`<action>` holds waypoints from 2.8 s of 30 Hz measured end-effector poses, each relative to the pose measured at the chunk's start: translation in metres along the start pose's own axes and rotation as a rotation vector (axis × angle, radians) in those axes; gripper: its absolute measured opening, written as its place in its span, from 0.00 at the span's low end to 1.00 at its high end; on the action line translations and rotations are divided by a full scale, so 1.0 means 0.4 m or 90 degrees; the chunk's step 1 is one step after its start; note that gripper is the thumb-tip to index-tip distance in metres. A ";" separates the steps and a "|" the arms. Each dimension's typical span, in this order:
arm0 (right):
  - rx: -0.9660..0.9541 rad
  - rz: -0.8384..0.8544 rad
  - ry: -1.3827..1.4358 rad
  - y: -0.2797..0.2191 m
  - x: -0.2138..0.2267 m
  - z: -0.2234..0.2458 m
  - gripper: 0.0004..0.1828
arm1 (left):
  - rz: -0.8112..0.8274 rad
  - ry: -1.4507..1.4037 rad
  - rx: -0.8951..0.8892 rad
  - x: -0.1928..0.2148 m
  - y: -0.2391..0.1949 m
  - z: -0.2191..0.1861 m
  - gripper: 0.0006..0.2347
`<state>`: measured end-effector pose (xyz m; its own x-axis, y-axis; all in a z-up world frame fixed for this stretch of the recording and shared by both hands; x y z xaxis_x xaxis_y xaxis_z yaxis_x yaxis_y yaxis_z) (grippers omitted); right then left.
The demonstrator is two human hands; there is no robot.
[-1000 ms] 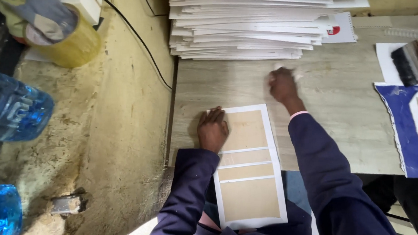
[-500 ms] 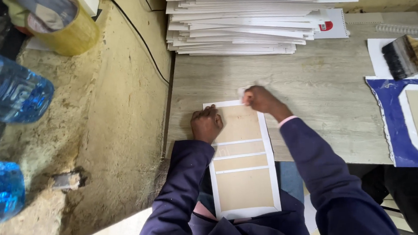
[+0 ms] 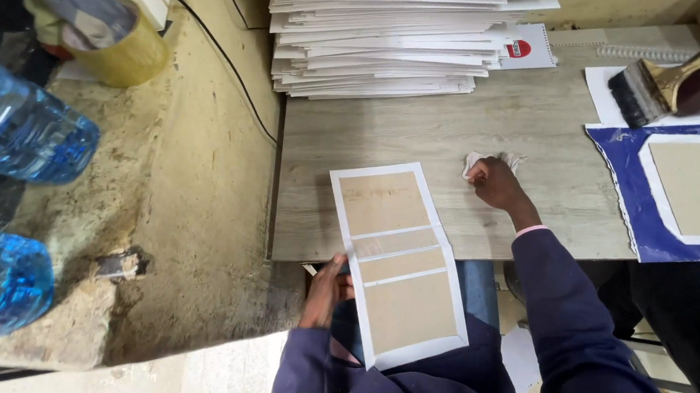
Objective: Assembling paper folders by folding flaps and pressing them down on a work surface using a cloth.
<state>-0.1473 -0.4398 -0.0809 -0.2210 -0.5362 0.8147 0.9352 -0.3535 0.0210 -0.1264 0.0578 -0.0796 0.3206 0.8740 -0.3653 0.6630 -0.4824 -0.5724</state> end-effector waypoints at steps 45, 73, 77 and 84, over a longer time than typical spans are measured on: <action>0.023 -0.034 -0.120 0.165 -0.204 0.431 0.05 | -0.168 1.010 -0.529 -0.171 0.231 -0.306 0.23; 0.221 0.055 -0.072 -0.138 -0.305 0.564 0.05 | -0.221 0.972 -0.589 -0.121 0.264 -0.325 0.20; 0.140 0.015 -0.058 0.097 -0.314 0.581 0.06 | -0.205 0.972 -0.596 -0.107 0.266 -0.317 0.22; 0.090 -0.053 -0.136 0.224 -0.312 0.596 0.05 | -0.244 0.972 -0.623 -0.100 0.260 -0.292 0.20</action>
<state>0.0301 -0.2219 -0.0427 -0.2497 -0.3308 0.9101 0.9488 -0.2714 0.1616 0.0087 -0.0204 -0.0387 -0.0339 0.4702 0.8819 0.7663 -0.5542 0.3250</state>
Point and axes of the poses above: each hand's wrist, its own y-axis towards the middle knuckle, its own x-axis out of the back of the hand, z = x × y, the point moved 2 cm from there along y, towards the middle knuckle
